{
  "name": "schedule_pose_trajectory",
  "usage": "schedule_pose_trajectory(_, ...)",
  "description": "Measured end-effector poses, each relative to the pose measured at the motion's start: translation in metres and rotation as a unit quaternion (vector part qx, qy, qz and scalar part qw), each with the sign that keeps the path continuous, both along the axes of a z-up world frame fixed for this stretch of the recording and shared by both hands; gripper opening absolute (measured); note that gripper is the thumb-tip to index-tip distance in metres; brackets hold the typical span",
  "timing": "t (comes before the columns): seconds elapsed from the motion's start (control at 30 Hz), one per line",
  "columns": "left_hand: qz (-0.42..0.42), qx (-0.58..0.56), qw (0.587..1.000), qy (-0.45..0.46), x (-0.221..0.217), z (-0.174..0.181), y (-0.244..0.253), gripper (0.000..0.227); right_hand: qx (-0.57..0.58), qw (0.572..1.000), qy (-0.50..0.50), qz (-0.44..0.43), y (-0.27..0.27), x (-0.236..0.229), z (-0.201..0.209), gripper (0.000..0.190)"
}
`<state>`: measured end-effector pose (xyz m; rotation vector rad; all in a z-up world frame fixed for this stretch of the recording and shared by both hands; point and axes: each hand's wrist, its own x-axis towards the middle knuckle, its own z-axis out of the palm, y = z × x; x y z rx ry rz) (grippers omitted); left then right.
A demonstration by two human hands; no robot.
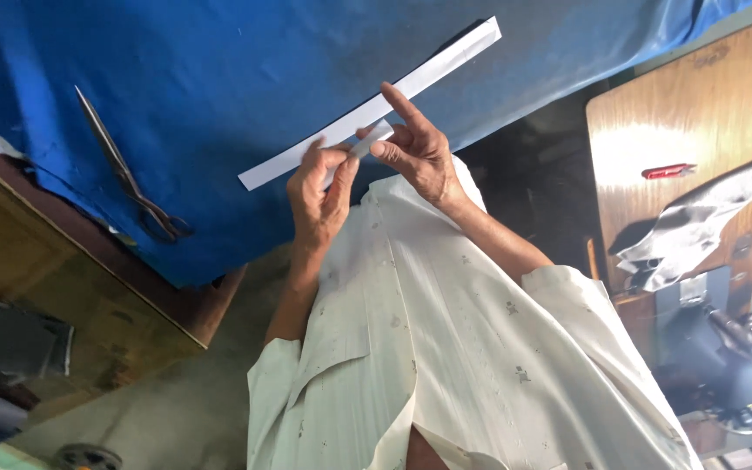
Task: The person measures a long strip of white paper using a ruler and a pen, then cuts it into smaller pieces using large scissors. The person repeats the measuring and cutting process on the remaining paper strip.
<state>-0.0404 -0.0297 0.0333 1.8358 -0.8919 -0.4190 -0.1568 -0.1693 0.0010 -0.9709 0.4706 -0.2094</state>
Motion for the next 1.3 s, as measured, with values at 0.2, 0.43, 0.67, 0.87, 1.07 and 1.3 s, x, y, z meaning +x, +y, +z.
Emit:
schedule_pose_trajectory(0.2,0.044,-0.021,0.999,-0.002,-0.009,-0.028,0.032,0.011,-0.022,0.994,0.046,-0.099,0.036,0.013,-0.014,0.057)
schedule_pose_trajectory(0.43,0.048,-0.057,0.997,-0.019,-0.004,-0.031,0.064,0.016,-0.073,0.992,0.029,-0.099,0.068,0.026,0.011,0.042)
schedule_pose_trajectory(0.67,0.045,-0.070,0.996,-0.040,0.005,-0.028,0.087,0.013,-0.045,0.990,0.068,-0.114,0.092,0.040,0.027,0.024)
schedule_pose_trajectory(0.87,0.032,-0.082,0.996,-0.030,0.008,-0.030,0.094,0.012,-0.047,0.987,0.100,-0.120,0.096,0.043,0.031,0.022)
schedule_pose_trajectory(1.07,0.020,-0.056,0.996,0.073,0.017,-0.009,0.091,0.009,-0.102,0.984,0.089,-0.116,0.101,0.044,0.030,0.022)
schedule_pose_trajectory(1.3,-0.012,-0.084,0.967,0.238,0.027,-0.032,0.102,0.010,-0.177,0.982,0.034,-0.054,0.091,0.043,0.043,0.036)
